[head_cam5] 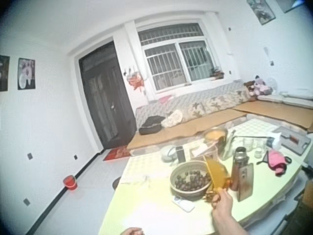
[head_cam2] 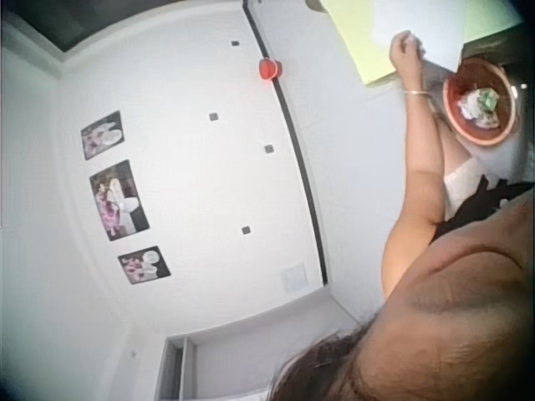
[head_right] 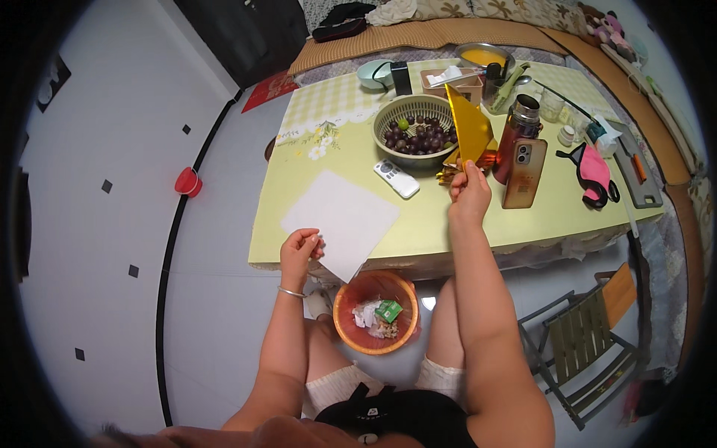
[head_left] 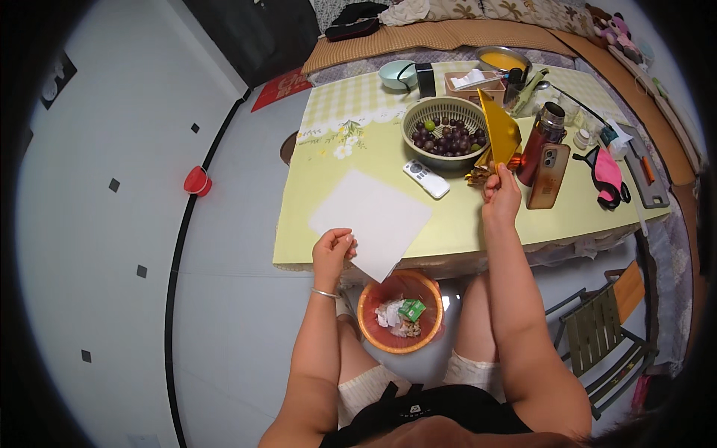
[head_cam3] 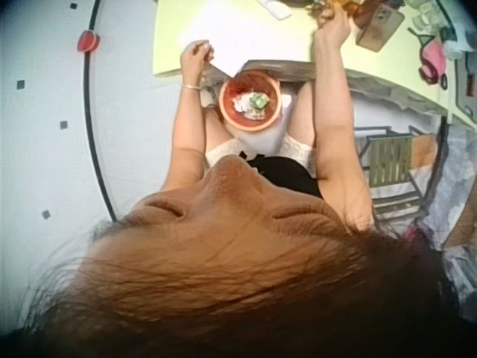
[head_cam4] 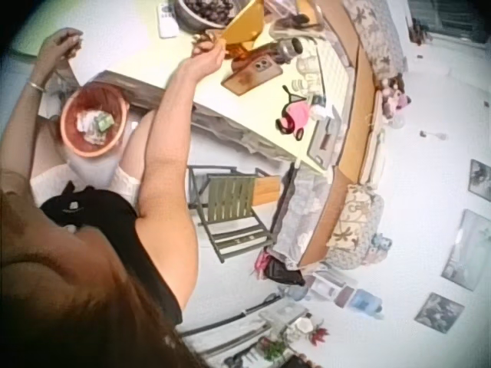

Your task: The person sits on the floor and folds rectangular sheets of gold-colored paper into triangular shapes. They place each finished folded piece into a small orange bowl held in their lap. The task involves repetitive folding and placing of the paper items.

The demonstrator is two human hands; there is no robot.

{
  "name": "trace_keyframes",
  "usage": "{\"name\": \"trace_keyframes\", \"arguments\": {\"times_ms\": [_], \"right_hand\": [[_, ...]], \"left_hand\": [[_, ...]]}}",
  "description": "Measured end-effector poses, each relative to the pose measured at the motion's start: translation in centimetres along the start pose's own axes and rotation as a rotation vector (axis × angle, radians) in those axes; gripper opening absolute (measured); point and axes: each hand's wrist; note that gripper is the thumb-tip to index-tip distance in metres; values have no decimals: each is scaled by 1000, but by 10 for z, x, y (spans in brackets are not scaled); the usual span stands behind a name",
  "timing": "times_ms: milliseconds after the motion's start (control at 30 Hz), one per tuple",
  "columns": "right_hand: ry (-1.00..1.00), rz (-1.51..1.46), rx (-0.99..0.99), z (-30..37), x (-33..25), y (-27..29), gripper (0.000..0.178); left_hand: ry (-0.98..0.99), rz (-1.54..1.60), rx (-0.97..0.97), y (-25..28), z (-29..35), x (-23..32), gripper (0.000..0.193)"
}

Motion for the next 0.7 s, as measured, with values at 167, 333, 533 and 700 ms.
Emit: {"name": "trace_keyframes", "arguments": {"times_ms": [167,333,533,700], "right_hand": [[-56,-127,55,-16,-9,14,15],[-121,-108,41,-26,-10,20,16],[-176,-116,-1,-16,-12,11,16],[-191,-148,8,-19,-8,9,16]], "left_hand": [[-10,-30,24,-11,-1,0,17],[-10,-50,27,-11,-4,-5,15],[-82,-116,22,-8,-7,-17,16],[-87,-142,14,-12,-6,-12,16]]}}
Point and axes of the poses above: each hand's wrist, its own z-axis away from the middle knuckle, its own y-axis out of the back of the hand, x = y × z, and after that the axes turned 6 degrees about -z, right-handed
